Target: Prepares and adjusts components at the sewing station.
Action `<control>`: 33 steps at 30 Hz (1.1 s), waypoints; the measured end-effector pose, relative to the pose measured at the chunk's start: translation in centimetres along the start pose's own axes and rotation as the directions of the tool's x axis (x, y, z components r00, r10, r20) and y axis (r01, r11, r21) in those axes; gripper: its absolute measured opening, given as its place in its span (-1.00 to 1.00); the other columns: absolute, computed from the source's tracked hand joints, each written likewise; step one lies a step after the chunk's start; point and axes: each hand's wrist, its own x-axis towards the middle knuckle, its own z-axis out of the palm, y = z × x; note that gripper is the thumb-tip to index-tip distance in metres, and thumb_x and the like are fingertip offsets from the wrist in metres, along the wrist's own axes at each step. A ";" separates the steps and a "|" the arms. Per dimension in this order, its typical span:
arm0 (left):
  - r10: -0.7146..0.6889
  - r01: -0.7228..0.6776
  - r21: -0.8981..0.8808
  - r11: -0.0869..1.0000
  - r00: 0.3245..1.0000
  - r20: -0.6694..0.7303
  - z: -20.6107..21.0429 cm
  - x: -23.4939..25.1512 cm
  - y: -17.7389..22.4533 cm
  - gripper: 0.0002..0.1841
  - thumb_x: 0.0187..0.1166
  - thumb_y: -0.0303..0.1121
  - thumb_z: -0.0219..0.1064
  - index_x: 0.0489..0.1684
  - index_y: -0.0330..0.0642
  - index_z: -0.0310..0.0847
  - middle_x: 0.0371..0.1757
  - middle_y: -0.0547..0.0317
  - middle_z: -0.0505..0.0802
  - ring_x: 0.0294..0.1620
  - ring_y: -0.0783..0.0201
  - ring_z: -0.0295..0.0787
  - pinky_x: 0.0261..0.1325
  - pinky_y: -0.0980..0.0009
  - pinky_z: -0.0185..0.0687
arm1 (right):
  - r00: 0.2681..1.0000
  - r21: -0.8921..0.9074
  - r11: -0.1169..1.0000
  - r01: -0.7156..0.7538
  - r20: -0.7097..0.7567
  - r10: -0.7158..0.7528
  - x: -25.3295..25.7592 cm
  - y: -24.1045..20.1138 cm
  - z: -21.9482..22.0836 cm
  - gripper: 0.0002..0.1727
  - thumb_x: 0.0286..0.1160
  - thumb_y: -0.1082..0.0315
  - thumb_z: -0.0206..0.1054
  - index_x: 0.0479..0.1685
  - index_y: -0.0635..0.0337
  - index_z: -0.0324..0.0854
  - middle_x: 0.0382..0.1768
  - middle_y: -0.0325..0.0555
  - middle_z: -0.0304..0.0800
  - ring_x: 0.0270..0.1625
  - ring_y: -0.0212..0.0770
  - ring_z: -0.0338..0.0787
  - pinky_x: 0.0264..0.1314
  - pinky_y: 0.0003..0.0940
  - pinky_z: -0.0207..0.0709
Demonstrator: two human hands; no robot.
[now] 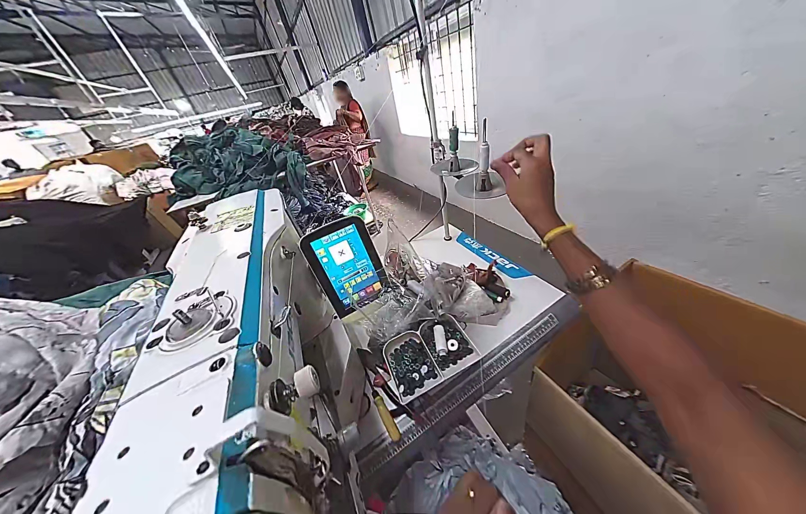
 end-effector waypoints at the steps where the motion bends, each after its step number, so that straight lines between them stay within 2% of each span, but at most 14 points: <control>1: -0.039 0.039 0.051 0.998 0.999 0.008 0.6 0.2 -0.2 -0.46 0.88 -0.28 -0.14 -0.47 -0.43 0.61 -0.49 0.03 0.67 -0.33 0.32 0.61 -0.11 0.41 0.55 | 0.999 0.134 0.990 -0.034 -0.013 0.036 -2.6 -0.3 -1.1 -0.65 0.64 0.23 0.38 -0.02 0.46 0.73 0.33 0.36 0.52 0.27 0.15 0.66 0.22 -0.06 0.65; 4: -0.143 0.132 0.143 0.981 0.987 0.067 3.0 1.1 -1.8 -0.50 0.83 -0.37 -0.08 -0.50 -0.42 0.68 -0.56 0.03 0.69 -0.39 0.23 0.64 -0.12 0.29 0.58 | 0.943 0.542 0.773 -0.330 0.222 0.247 -10.9 -3.4 -5.0 -0.65 0.81 0.26 0.14 0.34 0.34 0.52 0.35 -0.03 0.62 0.30 -0.28 0.70 0.31 -0.27 0.64; 7: -0.233 0.203 0.168 0.965 0.954 0.186 5.2 2.0 -4.5 -0.45 0.87 -0.22 -0.14 -0.49 -0.30 0.66 -0.63 0.20 0.62 -0.51 0.34 0.58 -0.27 0.33 0.56 | 0.837 0.738 0.398 -0.545 0.455 0.303 -17.8 -7.2 -8.0 -0.76 0.81 0.40 -0.01 0.07 0.27 0.57 0.23 -0.03 0.80 0.23 -0.16 0.84 0.33 -0.20 0.71; 9: -0.316 0.259 0.237 0.936 0.915 0.251 5.3 2.8 -4.7 -0.44 0.88 -0.16 -0.17 -0.38 -0.33 0.69 -0.58 0.16 0.66 -0.50 0.30 0.61 -0.29 0.26 0.58 | 0.819 0.759 0.320 -0.568 0.478 0.318 -22.0 -9.0 -10.2 -0.76 0.81 0.44 -0.01 -0.10 0.25 0.60 -0.09 -0.08 0.91 0.02 -0.20 0.91 0.22 -0.27 0.77; 11: -0.312 0.227 0.351 0.909 0.927 0.209 4.3 3.9 -3.5 -0.53 0.87 -0.22 -0.08 -0.06 -0.40 0.72 -0.29 -0.05 0.83 -0.29 0.14 0.79 -0.08 0.10 0.72 | 0.851 0.747 0.417 -0.518 0.400 0.341 -25.6 -9.4 -12.5 -0.78 0.79 0.48 0.02 -0.20 0.16 0.55 -0.38 -0.32 0.86 -0.27 -0.38 0.89 0.00 -0.43 0.82; 14: 0.049 -0.060 0.564 0.824 0.998 0.034 3.2 6.7 -0.4 -0.65 0.63 -0.50 0.15 0.34 -0.41 0.55 0.28 -0.24 0.73 -0.09 0.01 0.80 -0.07 0.09 0.75 | 0.887 0.621 0.639 -0.455 0.383 0.259 -30.0 -8.4 -15.9 -0.87 0.72 0.46 0.17 -0.17 0.24 0.61 -0.35 -0.36 0.87 -0.27 -0.43 0.88 -0.03 -0.43 0.81; 17: 0.338 -0.468 0.609 0.640 0.884 0.324 3.6 9.2 2.2 -0.52 0.61 -0.56 0.21 0.54 -0.05 0.52 0.58 0.00 0.65 0.09 0.02 0.81 0.00 0.19 0.75 | 0.876 0.535 0.737 -0.414 0.455 0.162 -32.1 -8.5 -18.1 -0.84 0.70 0.30 0.28 -0.19 0.18 0.67 -0.37 -0.43 0.87 -0.28 -0.58 0.84 -0.12 -0.60 0.75; 19: 0.288 -0.559 0.579 0.594 0.820 0.496 4.2 10.7 3.4 -0.50 0.62 -0.44 0.31 0.58 0.00 0.51 0.31 0.03 0.82 0.00 -0.06 0.83 -0.06 0.05 0.75 | 0.926 0.532 0.786 -0.316 0.353 0.134 -32.2 -8.1 -19.5 -0.79 0.72 0.23 0.27 -0.20 0.15 0.69 -0.35 -0.43 0.88 -0.27 -0.57 0.84 -0.11 -0.57 0.76; 21: 0.246 -0.527 0.580 0.621 0.834 0.494 3.9 11.7 3.7 -0.63 0.64 -0.28 0.35 0.36 -0.17 0.64 -0.09 -0.05 0.83 -0.11 -0.09 0.80 -0.08 -0.01 0.75 | 0.961 0.523 0.809 -0.268 0.204 0.187 -31.5 -6.8 -20.9 -0.83 0.75 0.24 0.23 -0.18 0.08 0.66 -0.33 -0.48 0.88 -0.26 -0.53 0.87 -0.08 -0.52 0.80; 23: 0.287 -0.525 0.580 0.623 0.843 0.455 3.0 12.4 3.8 -0.73 0.72 -0.20 0.25 0.02 -0.22 0.73 -0.22 0.00 0.78 -0.15 0.01 0.75 -0.07 0.11 0.71 | 0.952 0.464 0.835 -0.295 0.069 0.298 -30.9 -4.8 -21.3 -0.88 0.72 0.37 0.21 -0.16 0.14 0.63 -0.39 -0.47 0.87 -0.33 -0.53 0.86 -0.13 -0.55 0.79; 25: 0.294 -0.503 0.601 0.621 0.860 0.417 2.3 12.6 3.9 -0.75 0.76 -0.25 0.19 -0.17 -0.19 0.73 -0.25 0.08 0.77 -0.12 0.08 0.71 -0.02 0.20 0.65 | 0.902 0.207 0.880 -0.427 0.030 0.431 -30.6 -2.8 -21.1 -0.88 0.70 0.37 0.23 -0.13 0.22 0.64 -0.43 -0.39 0.83 -0.38 -0.53 0.83 -0.20 -0.57 0.75; 28: 0.219 -0.442 0.675 0.591 0.893 0.393 1.8 13.0 3.8 -0.78 0.74 -0.32 0.20 -0.22 -0.22 0.72 -0.26 0.04 0.76 -0.09 0.02 0.72 -0.01 0.14 0.66 | 0.851 -0.154 0.848 -0.507 0.071 0.521 -29.4 -3.0 -20.3 -0.75 0.68 0.46 0.21 0.19 0.31 0.69 0.16 0.17 0.76 -0.05 0.05 0.85 0.04 0.07 0.67; 30: 0.193 -0.429 0.692 0.580 0.898 0.395 2.0 13.2 3.6 -0.78 0.74 -0.32 0.21 -0.21 -0.23 0.72 -0.27 0.03 0.75 -0.10 0.00 0.72 -0.02 0.13 0.67 | 0.919 -0.016 0.921 -0.389 0.066 0.389 -28.9 -4.8 -18.7 -0.64 0.66 0.49 0.09 0.32 0.32 0.64 0.26 0.19 0.73 -0.09 -0.03 0.85 -0.06 -0.04 0.75; 33: 0.174 -0.415 0.693 0.590 0.903 0.393 2.6 13.3 3.6 -0.79 0.72 -0.32 0.22 -0.21 -0.23 0.73 -0.27 0.02 0.72 -0.13 0.02 0.71 -0.02 0.17 0.66 | 0.903 0.393 0.827 -0.403 0.320 0.287 -28.2 -8.6 -15.7 -0.52 0.74 0.30 0.18 0.55 0.35 0.48 -0.15 -0.05 0.83 -0.34 -0.33 0.81 -0.24 -0.36 0.75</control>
